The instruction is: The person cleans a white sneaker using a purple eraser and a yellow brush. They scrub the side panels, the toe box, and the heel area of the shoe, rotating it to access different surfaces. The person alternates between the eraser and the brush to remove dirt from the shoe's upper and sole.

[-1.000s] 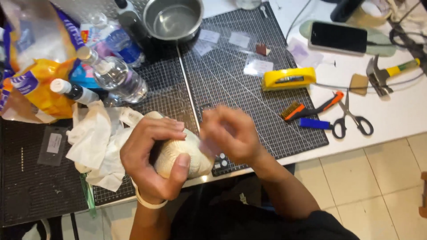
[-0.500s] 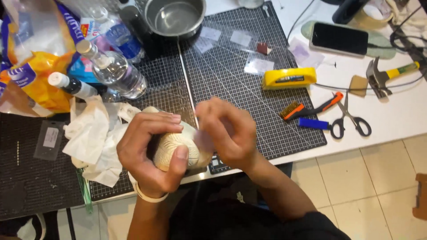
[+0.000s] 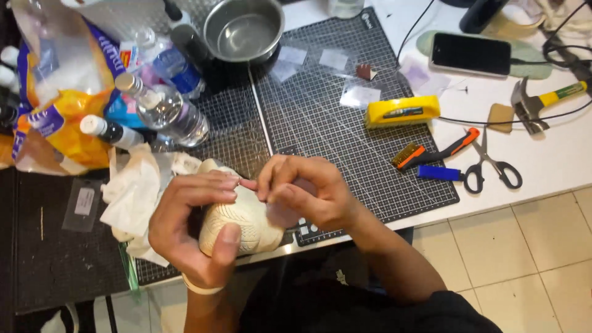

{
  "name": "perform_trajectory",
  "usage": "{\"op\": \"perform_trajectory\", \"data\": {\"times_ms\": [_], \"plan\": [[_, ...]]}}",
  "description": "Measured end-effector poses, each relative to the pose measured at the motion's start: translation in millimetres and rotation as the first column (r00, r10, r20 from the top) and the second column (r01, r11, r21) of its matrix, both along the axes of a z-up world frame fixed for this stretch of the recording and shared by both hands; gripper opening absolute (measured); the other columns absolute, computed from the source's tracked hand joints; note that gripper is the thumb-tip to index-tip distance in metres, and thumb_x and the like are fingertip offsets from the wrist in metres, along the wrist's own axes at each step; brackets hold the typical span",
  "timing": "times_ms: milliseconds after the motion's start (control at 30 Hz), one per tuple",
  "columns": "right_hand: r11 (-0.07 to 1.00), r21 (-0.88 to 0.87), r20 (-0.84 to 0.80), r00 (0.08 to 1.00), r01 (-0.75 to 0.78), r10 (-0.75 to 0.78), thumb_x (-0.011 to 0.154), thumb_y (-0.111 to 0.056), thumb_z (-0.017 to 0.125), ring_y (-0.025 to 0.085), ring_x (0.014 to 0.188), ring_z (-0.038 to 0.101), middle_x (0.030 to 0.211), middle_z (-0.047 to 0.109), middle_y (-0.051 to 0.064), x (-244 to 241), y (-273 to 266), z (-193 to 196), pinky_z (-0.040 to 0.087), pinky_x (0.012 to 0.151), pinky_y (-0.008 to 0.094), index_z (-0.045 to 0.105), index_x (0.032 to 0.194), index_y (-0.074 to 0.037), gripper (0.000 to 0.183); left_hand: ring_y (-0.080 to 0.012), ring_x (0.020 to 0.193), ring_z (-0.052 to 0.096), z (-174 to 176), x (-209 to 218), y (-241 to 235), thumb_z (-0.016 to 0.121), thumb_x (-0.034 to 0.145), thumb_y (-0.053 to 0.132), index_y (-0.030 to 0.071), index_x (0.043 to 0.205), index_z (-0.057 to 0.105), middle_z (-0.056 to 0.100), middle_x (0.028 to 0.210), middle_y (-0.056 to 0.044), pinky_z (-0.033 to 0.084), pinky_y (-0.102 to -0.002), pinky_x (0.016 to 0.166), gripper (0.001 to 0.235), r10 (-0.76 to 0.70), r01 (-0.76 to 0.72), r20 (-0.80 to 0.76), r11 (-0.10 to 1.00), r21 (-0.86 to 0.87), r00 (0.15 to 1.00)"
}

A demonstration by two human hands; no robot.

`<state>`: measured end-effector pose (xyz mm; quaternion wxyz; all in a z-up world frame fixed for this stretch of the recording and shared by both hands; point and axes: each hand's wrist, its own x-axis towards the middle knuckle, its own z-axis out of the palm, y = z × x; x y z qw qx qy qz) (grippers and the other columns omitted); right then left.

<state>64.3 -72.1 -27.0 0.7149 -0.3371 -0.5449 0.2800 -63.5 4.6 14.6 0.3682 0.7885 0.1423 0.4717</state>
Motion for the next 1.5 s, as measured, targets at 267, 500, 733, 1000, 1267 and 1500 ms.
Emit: {"op": "perform_trajectory", "data": {"times_ms": [267, 500, 733, 1000, 1267, 1500], "plan": [[0.988, -0.018, -0.103, 0.983, 0.151, -0.152, 0.09, -0.021, 0.047, 0.015, 0.076, 0.049, 0.079, 0.049, 0.005, -8, 8, -10, 0.049, 0.074, 0.033, 0.048, 0.08, -0.008, 0.016, -0.0251, 0.073, 0.059, -3, 1, -1, 0.049, 0.07, 0.025, -0.001, 0.073, 0.054, 0.055, 0.075, -0.015, 0.052, -0.034, 0.072, 0.027, -0.009, 0.01, 0.008, 1.0, -0.028, 1.0], [0.973, -0.02, -0.206, 0.951, 0.229, -0.229, 0.091, -0.02, 0.046, 0.017, 0.073, 0.051, 0.077, 0.046, 0.009, -21, 12, 2, 0.059, 0.075, 0.037, 0.049, 0.08, -0.004, 0.019, -0.0242, 0.073, 0.058, -1, 2, 1, 0.047, 0.071, 0.024, 0.0, 0.073, 0.053, 0.055, 0.074, -0.014, 0.051, -0.034, 0.074, 0.025, -0.034, 0.034, 0.012, 0.999, 0.001, 0.999], [0.994, 0.032, -0.093, 0.99, -0.105, 0.107, 0.088, -0.02, 0.05, 0.018, 0.074, 0.047, 0.075, 0.047, 0.009, -9, 9, 5, 0.048, 0.09, 0.038, 0.049, 0.073, -0.003, 0.023, -0.0241, 0.07, 0.059, 0, -1, 5, 0.048, 0.068, 0.026, 0.0, 0.072, 0.053, 0.056, 0.074, -0.015, 0.052, -0.035, 0.073, 0.026, -0.041, 0.042, 0.051, 0.999, -0.027, 0.998], [1.0, -0.024, 0.095, 0.995, -0.013, 0.015, 0.091, -0.021, 0.044, 0.018, 0.069, 0.045, 0.072, 0.045, 0.005, -16, 0, 7, 0.044, 0.068, 0.032, 0.044, 0.072, -0.006, 0.023, -0.0245, 0.069, 0.061, -11, -12, 1, 0.048, 0.068, 0.025, 0.001, 0.071, 0.053, 0.057, 0.074, -0.014, 0.054, -0.036, 0.074, 0.025, -0.059, 0.058, 0.096, 0.998, 0.012, 0.994], [0.944, -0.184, 0.005, 0.961, 0.274, -0.278, 0.091, -0.017, 0.043, 0.014, 0.069, 0.047, 0.076, 0.049, 0.006, -35, 0, 12, 0.042, 0.064, 0.026, 0.046, 0.077, -0.006, 0.018, -0.0242, 0.074, 0.061, -21, -19, 4, 0.049, 0.068, 0.024, 0.001, 0.075, 0.054, 0.057, 0.078, -0.014, 0.055, -0.036, 0.076, 0.024, -0.065, 0.057, 0.144, 0.997, 0.055, 0.987], [0.837, -0.344, 0.059, 0.899, 0.426, -0.434, 0.09, -0.019, 0.044, 0.011, 0.065, 0.047, 0.071, 0.049, 0.001, -43, 12, -2, 0.04, 0.061, 0.024, 0.048, 0.076, -0.008, 0.018, -0.0259, 0.075, 0.064, -30, -22, 0, 0.052, 0.066, 0.022, 0.003, 0.076, 0.055, 0.058, 0.077, -0.012, 0.056, -0.036, 0.076, 0.022, -0.083, 0.069, 0.198, 0.995, 0.076, 0.977]]}}
